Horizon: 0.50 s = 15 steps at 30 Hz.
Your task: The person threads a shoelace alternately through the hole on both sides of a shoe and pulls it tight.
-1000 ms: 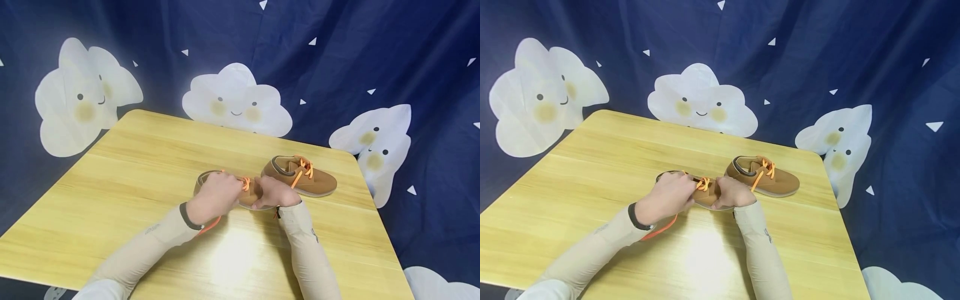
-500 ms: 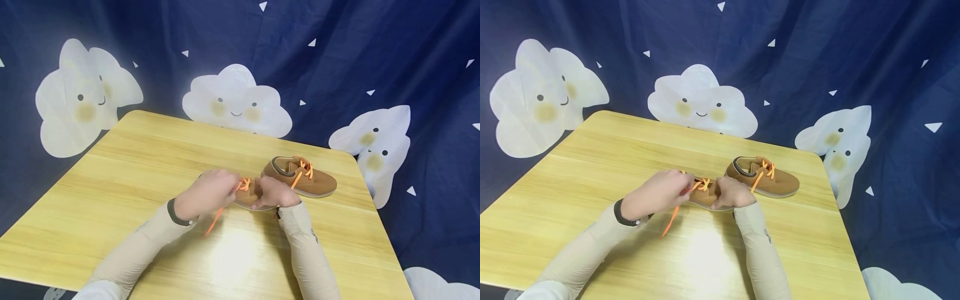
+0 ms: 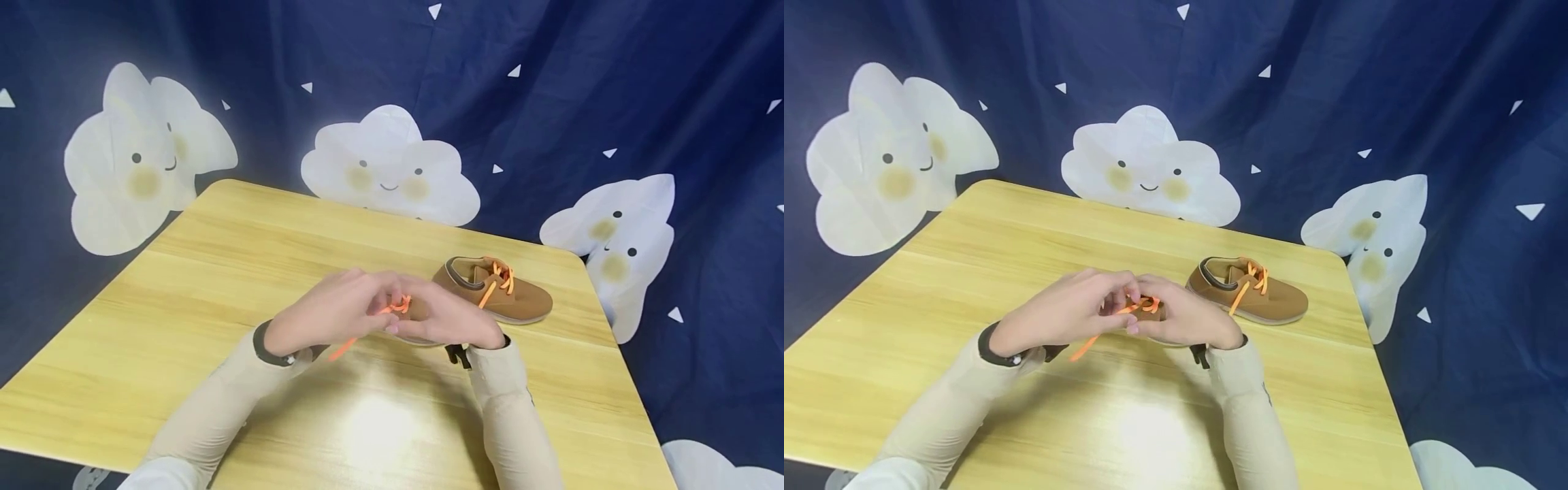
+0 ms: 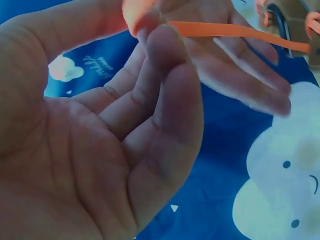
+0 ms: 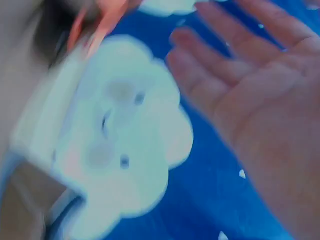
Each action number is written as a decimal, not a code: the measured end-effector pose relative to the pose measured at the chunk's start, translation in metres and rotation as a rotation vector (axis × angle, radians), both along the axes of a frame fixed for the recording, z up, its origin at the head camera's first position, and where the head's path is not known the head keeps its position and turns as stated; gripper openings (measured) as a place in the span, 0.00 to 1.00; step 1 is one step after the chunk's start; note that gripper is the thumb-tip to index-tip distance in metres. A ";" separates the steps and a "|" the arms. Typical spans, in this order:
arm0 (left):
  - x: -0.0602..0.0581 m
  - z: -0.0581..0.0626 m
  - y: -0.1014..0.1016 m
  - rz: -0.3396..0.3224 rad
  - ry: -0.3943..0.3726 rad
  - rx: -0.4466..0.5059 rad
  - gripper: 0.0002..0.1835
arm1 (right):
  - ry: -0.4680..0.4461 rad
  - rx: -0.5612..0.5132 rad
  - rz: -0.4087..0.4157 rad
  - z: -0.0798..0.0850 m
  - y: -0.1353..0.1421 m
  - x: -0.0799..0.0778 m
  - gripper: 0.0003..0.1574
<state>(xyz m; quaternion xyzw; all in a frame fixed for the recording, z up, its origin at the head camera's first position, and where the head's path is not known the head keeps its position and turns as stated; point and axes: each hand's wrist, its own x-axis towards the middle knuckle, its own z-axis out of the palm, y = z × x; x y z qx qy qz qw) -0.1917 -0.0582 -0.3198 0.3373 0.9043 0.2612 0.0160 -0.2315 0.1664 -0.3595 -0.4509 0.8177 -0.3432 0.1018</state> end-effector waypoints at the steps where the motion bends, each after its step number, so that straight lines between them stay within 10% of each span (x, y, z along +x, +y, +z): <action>1: 0.001 0.001 -0.001 -0.008 0.003 0.009 0.12 | -0.023 -0.029 0.046 0.001 -0.001 0.002 0.14; 15: 0.024 0.024 -0.017 -0.089 0.022 0.135 0.06 | -0.256 -0.201 0.139 0.015 0.000 0.016 0.06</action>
